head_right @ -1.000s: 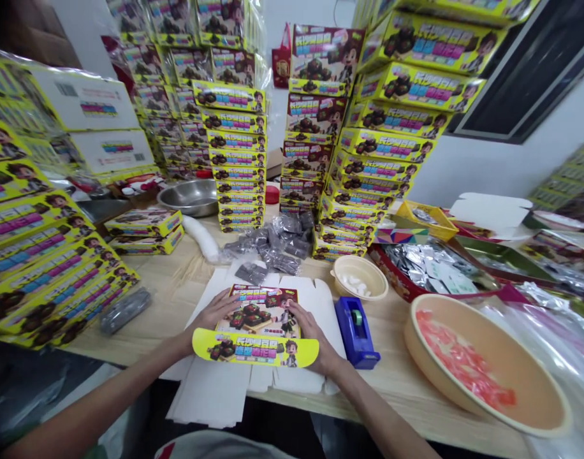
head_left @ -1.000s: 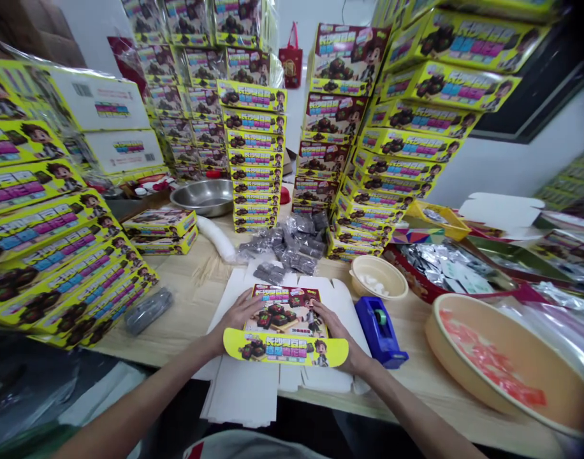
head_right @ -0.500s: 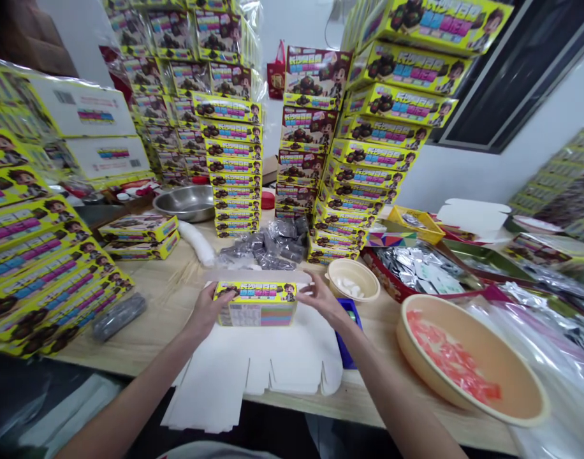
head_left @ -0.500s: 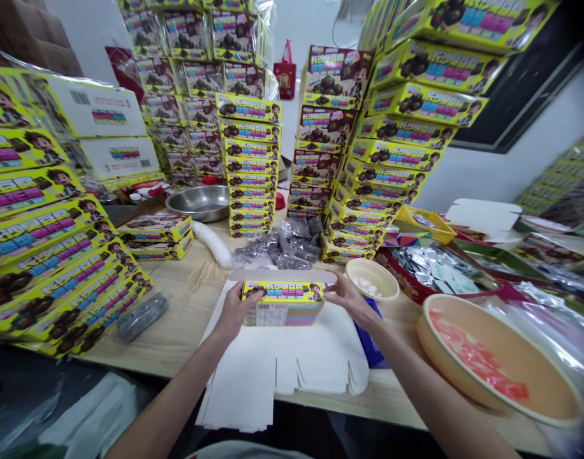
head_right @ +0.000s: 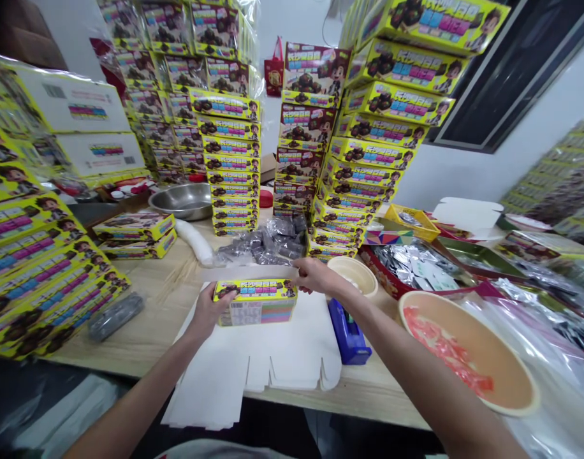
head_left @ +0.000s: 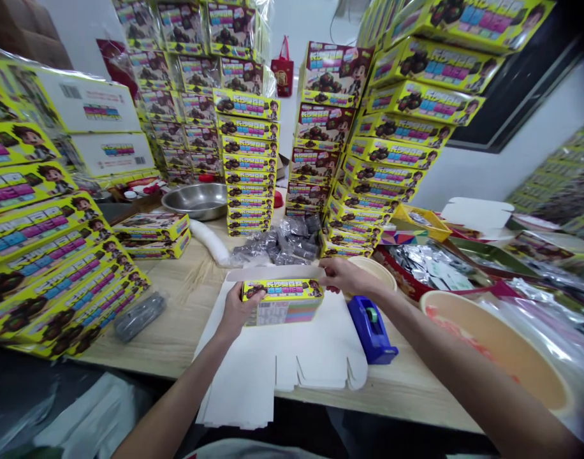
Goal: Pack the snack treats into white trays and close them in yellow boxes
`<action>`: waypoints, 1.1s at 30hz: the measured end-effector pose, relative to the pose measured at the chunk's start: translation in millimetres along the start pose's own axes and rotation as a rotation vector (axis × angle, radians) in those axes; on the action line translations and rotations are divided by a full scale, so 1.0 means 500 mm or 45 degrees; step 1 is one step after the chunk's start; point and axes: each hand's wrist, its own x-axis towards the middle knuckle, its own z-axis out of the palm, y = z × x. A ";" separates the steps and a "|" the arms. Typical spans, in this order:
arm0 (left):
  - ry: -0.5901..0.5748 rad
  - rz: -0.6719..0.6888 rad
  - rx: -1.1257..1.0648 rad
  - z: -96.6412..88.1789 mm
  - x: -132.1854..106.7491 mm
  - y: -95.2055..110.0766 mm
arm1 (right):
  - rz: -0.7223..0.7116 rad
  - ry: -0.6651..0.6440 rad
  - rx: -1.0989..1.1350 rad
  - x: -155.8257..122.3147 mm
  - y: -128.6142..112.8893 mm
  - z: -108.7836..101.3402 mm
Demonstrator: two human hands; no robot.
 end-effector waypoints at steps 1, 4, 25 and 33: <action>0.007 0.007 0.013 -0.001 0.000 0.002 | 0.030 0.013 0.037 -0.001 0.002 0.003; 0.013 0.000 0.040 0.000 0.004 0.007 | 0.079 0.069 0.002 0.000 0.013 0.013; -0.729 0.339 1.138 -0.080 0.106 0.216 | -0.227 -0.189 -0.658 0.055 0.012 0.031; -0.437 0.356 1.145 -0.059 0.070 0.191 | -0.204 -0.156 -0.678 0.042 0.011 0.043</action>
